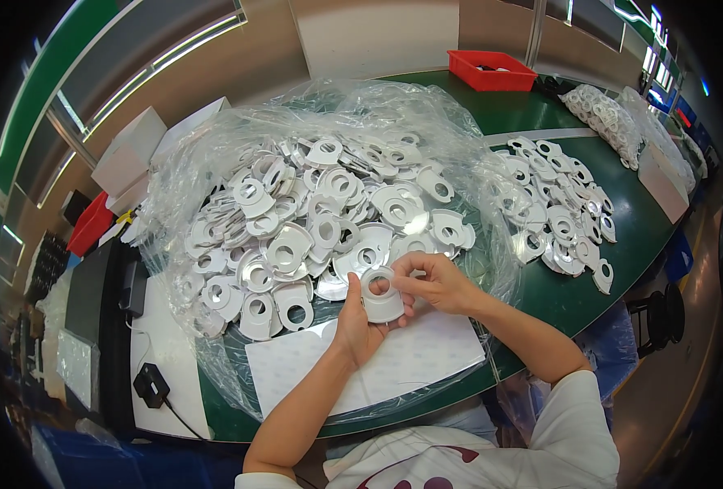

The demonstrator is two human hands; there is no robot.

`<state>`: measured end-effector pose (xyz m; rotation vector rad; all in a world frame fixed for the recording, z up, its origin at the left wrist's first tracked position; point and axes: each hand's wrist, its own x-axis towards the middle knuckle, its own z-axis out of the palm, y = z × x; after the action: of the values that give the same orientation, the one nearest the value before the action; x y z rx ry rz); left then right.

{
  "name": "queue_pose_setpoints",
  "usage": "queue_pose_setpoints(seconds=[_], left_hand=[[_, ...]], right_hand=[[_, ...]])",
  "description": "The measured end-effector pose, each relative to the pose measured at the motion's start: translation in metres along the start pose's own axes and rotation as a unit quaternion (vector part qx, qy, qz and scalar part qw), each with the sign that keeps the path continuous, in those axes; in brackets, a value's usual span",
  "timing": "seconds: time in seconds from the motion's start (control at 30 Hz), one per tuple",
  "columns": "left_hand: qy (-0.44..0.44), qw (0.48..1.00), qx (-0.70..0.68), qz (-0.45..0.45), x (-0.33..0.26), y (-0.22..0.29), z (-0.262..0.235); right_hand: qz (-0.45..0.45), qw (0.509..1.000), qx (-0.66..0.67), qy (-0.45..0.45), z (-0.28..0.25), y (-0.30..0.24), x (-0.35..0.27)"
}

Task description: The person sorts small circular white plastic components by hand on a workbench, inspecting them one by one.

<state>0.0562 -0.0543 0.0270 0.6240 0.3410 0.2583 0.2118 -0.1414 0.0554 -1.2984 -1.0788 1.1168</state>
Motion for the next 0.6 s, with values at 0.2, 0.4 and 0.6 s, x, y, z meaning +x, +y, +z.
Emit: queue_pose_setpoints(seconds=[0.2, 0.4, 0.6], left_hand=[[0.021, 1.000, 0.003, -0.003, -0.0002, -0.0001, 0.0037], [0.015, 1.000, 0.004, -0.002, 0.0004, -0.0002, 0.0015], [0.004, 1.000, 0.001, -0.001, 0.0015, -0.0023, -0.0034]], right_hand=[[0.004, 1.000, 0.009, 0.003, 0.0003, -0.0005, -0.0004], [-0.005, 1.000, 0.001, 0.002, -0.0006, -0.0001, -0.0005], [-0.022, 1.000, -0.011, 0.013, 0.0018, 0.0004, -0.0022]])
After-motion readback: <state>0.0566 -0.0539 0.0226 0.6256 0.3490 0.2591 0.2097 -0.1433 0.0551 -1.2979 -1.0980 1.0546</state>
